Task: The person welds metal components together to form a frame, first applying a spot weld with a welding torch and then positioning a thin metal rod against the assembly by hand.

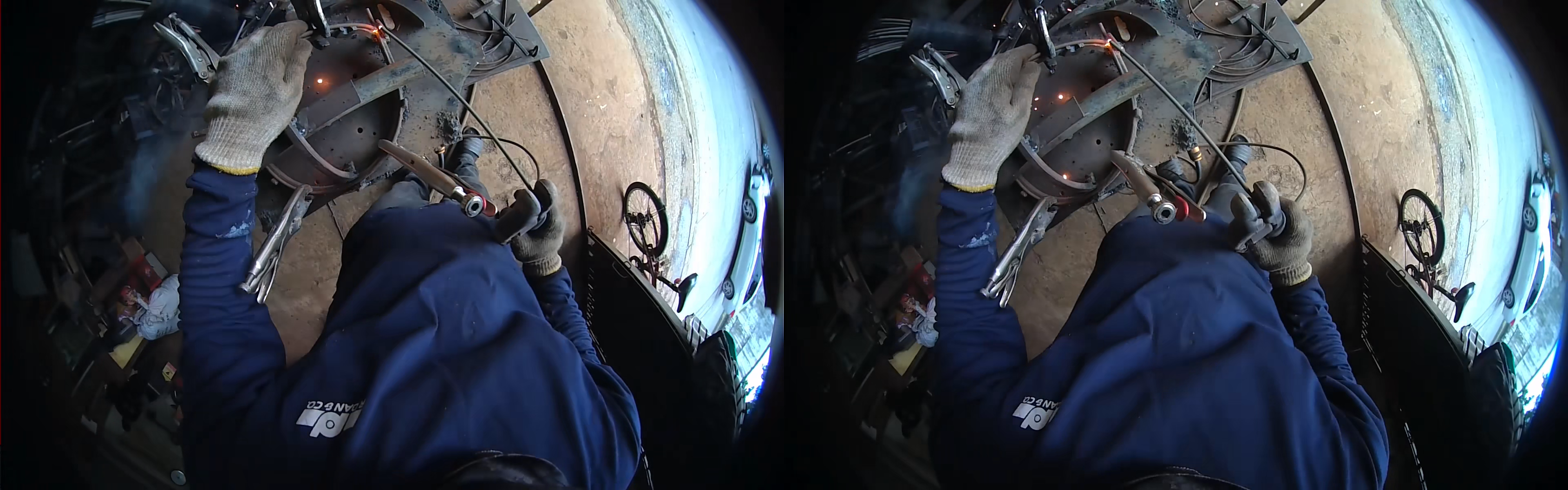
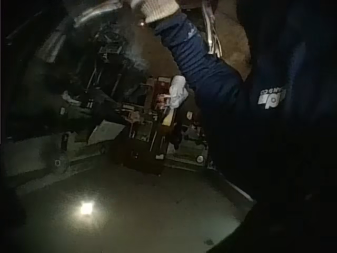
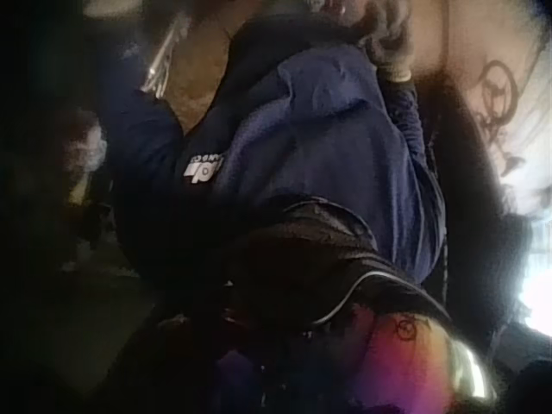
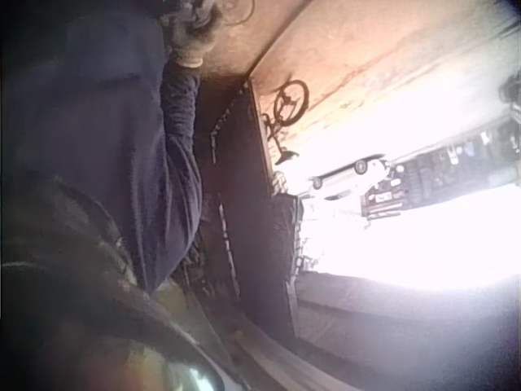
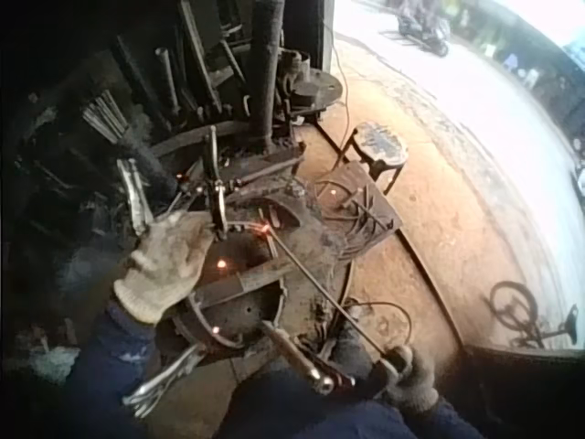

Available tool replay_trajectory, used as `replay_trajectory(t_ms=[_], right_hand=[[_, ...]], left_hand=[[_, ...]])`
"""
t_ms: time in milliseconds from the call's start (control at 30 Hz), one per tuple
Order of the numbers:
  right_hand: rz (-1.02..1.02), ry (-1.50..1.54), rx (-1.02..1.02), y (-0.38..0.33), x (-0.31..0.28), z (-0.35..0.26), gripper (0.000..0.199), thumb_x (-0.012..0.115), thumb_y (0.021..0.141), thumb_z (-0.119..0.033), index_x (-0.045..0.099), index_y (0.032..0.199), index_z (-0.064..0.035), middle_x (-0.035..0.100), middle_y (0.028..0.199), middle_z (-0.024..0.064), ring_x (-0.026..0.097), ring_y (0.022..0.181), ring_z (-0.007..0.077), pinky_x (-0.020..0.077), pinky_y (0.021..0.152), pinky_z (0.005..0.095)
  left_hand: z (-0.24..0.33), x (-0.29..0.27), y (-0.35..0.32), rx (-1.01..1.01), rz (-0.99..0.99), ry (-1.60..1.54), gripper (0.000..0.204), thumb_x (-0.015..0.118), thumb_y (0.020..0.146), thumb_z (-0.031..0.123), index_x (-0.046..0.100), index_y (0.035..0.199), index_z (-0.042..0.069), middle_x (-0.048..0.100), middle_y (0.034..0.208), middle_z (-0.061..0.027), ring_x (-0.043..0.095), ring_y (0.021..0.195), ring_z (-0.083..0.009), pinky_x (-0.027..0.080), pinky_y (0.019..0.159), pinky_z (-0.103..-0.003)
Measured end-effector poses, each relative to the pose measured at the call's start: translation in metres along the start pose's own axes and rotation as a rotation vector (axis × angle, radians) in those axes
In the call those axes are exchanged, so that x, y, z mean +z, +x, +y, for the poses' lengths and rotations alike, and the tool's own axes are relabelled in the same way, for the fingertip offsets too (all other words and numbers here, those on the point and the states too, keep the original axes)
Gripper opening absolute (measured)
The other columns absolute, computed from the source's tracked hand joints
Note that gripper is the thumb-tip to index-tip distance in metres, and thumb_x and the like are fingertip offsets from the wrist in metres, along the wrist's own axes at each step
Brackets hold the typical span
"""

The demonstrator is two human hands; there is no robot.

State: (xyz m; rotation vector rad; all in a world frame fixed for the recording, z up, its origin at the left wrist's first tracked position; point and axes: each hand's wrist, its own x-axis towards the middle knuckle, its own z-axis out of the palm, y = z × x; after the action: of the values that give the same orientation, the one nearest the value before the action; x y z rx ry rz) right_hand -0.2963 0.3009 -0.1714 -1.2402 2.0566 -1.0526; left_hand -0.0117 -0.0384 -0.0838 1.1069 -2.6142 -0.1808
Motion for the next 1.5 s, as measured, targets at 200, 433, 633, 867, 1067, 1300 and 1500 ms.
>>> replay_trajectory(t_ms=[200, 433, 633, 867, 1067, 1300, 1500], right_hand=[[-0.032, -0.067, -0.103, -0.009, -0.001, 0.023, 0.055, 0.087, 0.074, -0.026, 0.066, 0.121, -0.0056, 0.071, 0.106, 0.0131, 0.070, 0.098, 0.0277, 0.0518, 0.089, 0.0397], [-0.108, -0.022, -0.070, -0.012, -0.001, 0.035, 0.056, 0.081, 0.083, -0.019, 0.064, 0.135, -0.0059, 0.067, 0.128, 0.0139, 0.065, 0.118, 0.0268, 0.0487, 0.104, 0.0405], [0.044, 0.047, 0.001, -0.004, 0.008, 0.019, 0.055, 0.090, 0.066, -0.031, 0.069, 0.110, -0.0044, 0.075, 0.088, 0.0133, 0.076, 0.080, 0.0275, 0.0581, 0.074, 0.0374], [0.039, 0.056, 0.011, -0.003, 0.008, 0.020, 0.057, 0.091, 0.065, -0.032, 0.069, 0.110, -0.0046, 0.075, 0.087, 0.0129, 0.076, 0.081, 0.0279, 0.0579, 0.074, 0.0374], [0.031, 0.064, 0.027, -0.003, 0.007, 0.020, 0.058, 0.091, 0.064, -0.032, 0.069, 0.110, -0.0050, 0.075, 0.088, 0.0139, 0.075, 0.080, 0.0291, 0.0580, 0.073, 0.0380], [0.015, 0.094, -0.100, 0.015, 0.012, -0.021, 0.029, 0.080, 0.081, -0.026, 0.065, 0.099, -0.0087, 0.072, 0.092, 0.0087, 0.071, 0.081, 0.0205, 0.0563, 0.074, 0.0344], [-0.411, 1.709, 0.465, 0.019, 0.014, -0.020, 0.024, 0.075, 0.084, -0.024, 0.056, 0.088, -0.0089, 0.058, 0.084, 0.0052, 0.057, 0.074, 0.0171, 0.0475, 0.066, 0.0291]], left_hand=[[-0.001, 0.002, -0.001, 0.022, 0.037, 0.024, 0.028, 0.061, 0.102, 0.023, 0.069, 0.117, 0.001, 0.072, 0.109, -0.0196, 0.069, 0.104, -0.0372, 0.055, 0.089, -0.044], [0.000, 0.000, 0.000, 0.013, 0.010, 0.035, 0.030, 0.061, 0.102, 0.025, 0.069, 0.117, 0.001, 0.072, 0.110, -0.0195, 0.069, 0.104, -0.0368, 0.055, 0.090, -0.044], [0.000, 0.000, 0.000, 0.015, 0.011, 0.034, 0.031, 0.061, 0.103, 0.026, 0.069, 0.118, 0.001, 0.072, 0.111, -0.0192, 0.069, 0.105, -0.0361, 0.055, 0.091, -0.043], [0.001, 0.000, -0.001, 0.018, 0.022, 0.011, 0.029, 0.062, 0.102, 0.024, 0.069, 0.118, 0.000, 0.072, 0.110, -0.0190, 0.070, 0.103, -0.0362, 0.055, 0.090, -0.042], [-0.001, 0.001, 0.001, 0.017, 0.014, -0.006, 0.028, 0.064, 0.100, 0.021, 0.068, 0.119, 0.002, 0.072, 0.108, -0.0184, 0.070, 0.099, -0.0372, 0.056, 0.088, -0.043], [-0.013, -0.001, -0.014, 0.193, 0.059, 0.137, 0.040, 0.073, 0.091, 0.011, 0.059, 0.129, 0.008, 0.066, 0.114, -0.0174, 0.068, 0.099, -0.0362, 0.057, 0.083, -0.045], [-0.016, 0.010, -0.018, 0.192, 0.138, 0.112, 0.028, 0.068, 0.095, 0.015, 0.065, 0.121, 0.005, 0.068, 0.110, -0.0152, 0.067, 0.096, -0.0346, 0.055, 0.081, -0.045]])
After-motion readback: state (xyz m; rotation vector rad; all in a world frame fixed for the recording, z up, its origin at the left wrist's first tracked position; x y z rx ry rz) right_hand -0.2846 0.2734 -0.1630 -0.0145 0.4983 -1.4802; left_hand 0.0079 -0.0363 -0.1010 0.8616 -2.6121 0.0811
